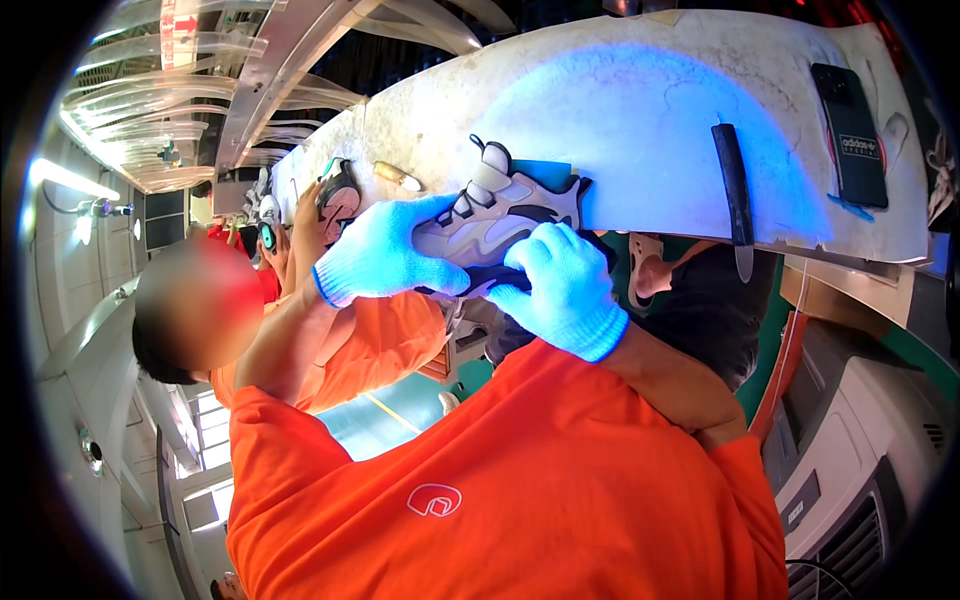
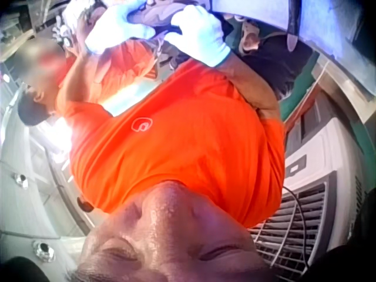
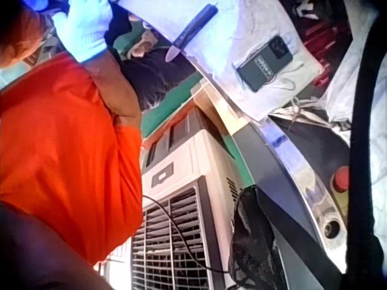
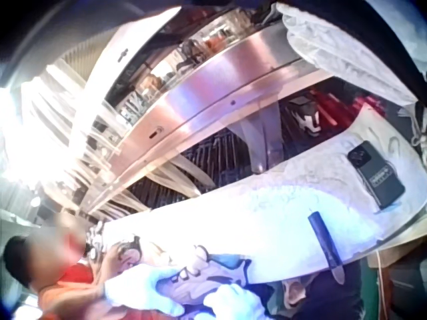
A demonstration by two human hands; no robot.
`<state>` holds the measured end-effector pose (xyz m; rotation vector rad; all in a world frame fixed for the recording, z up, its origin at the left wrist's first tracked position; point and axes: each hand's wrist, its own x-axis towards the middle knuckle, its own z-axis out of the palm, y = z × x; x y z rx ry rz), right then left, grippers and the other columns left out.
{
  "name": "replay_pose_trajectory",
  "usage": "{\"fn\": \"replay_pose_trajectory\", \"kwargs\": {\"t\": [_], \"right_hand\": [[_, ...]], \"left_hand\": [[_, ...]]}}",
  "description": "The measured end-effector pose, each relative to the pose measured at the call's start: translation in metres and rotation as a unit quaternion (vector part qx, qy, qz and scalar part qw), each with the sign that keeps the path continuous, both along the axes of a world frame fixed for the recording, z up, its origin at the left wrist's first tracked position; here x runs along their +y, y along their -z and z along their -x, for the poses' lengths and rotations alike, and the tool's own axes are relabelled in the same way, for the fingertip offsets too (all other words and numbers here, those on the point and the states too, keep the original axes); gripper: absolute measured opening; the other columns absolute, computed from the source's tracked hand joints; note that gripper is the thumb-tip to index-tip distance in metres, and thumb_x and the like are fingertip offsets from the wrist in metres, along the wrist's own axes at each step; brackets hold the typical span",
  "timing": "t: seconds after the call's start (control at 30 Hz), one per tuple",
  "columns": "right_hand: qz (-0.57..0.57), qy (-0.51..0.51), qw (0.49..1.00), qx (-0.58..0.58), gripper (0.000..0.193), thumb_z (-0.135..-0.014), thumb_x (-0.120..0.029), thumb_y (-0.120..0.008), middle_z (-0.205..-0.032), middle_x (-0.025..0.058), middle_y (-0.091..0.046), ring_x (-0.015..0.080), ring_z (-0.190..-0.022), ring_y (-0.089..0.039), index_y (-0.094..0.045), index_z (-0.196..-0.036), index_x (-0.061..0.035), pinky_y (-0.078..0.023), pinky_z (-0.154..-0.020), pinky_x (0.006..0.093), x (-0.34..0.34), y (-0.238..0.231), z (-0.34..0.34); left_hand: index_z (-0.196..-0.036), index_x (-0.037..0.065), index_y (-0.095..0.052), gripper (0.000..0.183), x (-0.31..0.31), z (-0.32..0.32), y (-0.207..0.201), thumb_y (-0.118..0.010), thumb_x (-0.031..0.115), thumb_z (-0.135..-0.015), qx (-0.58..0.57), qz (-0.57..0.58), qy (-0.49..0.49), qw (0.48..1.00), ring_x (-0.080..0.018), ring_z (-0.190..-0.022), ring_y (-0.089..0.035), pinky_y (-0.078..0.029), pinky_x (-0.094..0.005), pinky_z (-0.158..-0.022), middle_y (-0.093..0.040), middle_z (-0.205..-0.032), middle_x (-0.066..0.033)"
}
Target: The person uses a small black tool to scrape and clean the sole and sides of a sneaker on a workbench. They repeatedly rotate the shoe to access different areas, then place it on a conveyor belt and pick up another shoe to continue the process.
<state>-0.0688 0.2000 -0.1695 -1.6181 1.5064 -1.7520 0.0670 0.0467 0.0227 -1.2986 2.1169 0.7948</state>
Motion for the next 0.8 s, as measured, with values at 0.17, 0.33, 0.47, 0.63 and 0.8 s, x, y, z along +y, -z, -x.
{"fn": "replay_pose_trajectory", "kwargs": {"t": [0.17, 0.33, 0.47, 0.63, 0.8], "right_hand": [[-0.002, -0.001, 1.0, 0.009, 0.048, -0.071, -0.028, -0.102, -0.092, 0.007, -0.064, 0.0297, -0.083, -0.068, -0.068, -0.1, -0.0122, -0.055, -0.067, 0.0445, 0.001, 0.0, -0.003], [0.001, 0.001, 1.0, 0.01, 0.048, -0.071, -0.029, -0.103, -0.09, 0.0062, -0.063, 0.0291, -0.08, -0.067, -0.069, -0.1, -0.0127, -0.054, -0.065, 0.0447, 0.001, -0.001, -0.003], [0.003, -0.006, 1.0, -0.016, 0.045, -0.072, -0.028, -0.102, -0.092, 0.0068, -0.065, 0.0289, -0.082, -0.068, -0.07, -0.098, -0.0119, -0.056, -0.068, 0.0429, 0.0, -0.001, 0.002], [-0.034, -0.033, 0.992, -0.121, 0.04, -0.076, -0.027, -0.102, -0.091, 0.0074, -0.068, 0.0287, -0.079, -0.069, -0.072, -0.094, -0.0086, -0.057, -0.069, 0.0401, 0.002, -0.01, 0.024], [-0.063, -0.01, 0.996, -0.055, 0.053, -0.077, -0.027, -0.102, -0.108, 0.0125, -0.065, 0.031, -0.098, -0.07, -0.069, -0.113, -0.0072, -0.058, -0.083, 0.0439, 0.017, -0.009, 0.021]], "left_hand": [[-0.154, 0.005, -0.066, 0.098, 0.004, 0.004, 0.005, -0.098, 0.05, -0.073, -0.025, 0.022, 0.023, 0.999, -0.033, -0.112, -0.08, -0.059, -0.0417, -0.101, -0.081, -0.126, -0.0207], [-0.15, 0.01, -0.07, 0.09, 0.007, 0.009, 0.003, -0.094, 0.058, -0.077, -0.008, 0.02, 0.035, 0.999, -0.0347, -0.112, -0.08, -0.059, -0.0433, -0.099, -0.082, -0.122, -0.02], [-0.15, 0.005, -0.069, 0.091, 0.011, 0.018, 0.003, -0.098, 0.051, -0.076, -0.04, 0.046, -0.029, 0.998, -0.0365, -0.117, -0.078, -0.059, -0.0415, -0.103, -0.08, -0.126, -0.0224], [-0.151, 0.003, -0.069, 0.093, 0.013, -0.001, -0.03, -0.103, 0.036, -0.07, 0.176, 0.03, 0.151, 0.972, -0.0347, -0.129, -0.075, -0.057, -0.0404, -0.111, -0.072, -0.147, -0.0211], [-0.144, 0.002, -0.074, 0.086, 0.016, 0.003, -0.021, -0.103, 0.032, -0.068, 0.167, 0.113, 0.219, 0.955, -0.0367, -0.128, -0.076, -0.06, -0.0426, -0.109, -0.071, -0.15, -0.0205]]}}
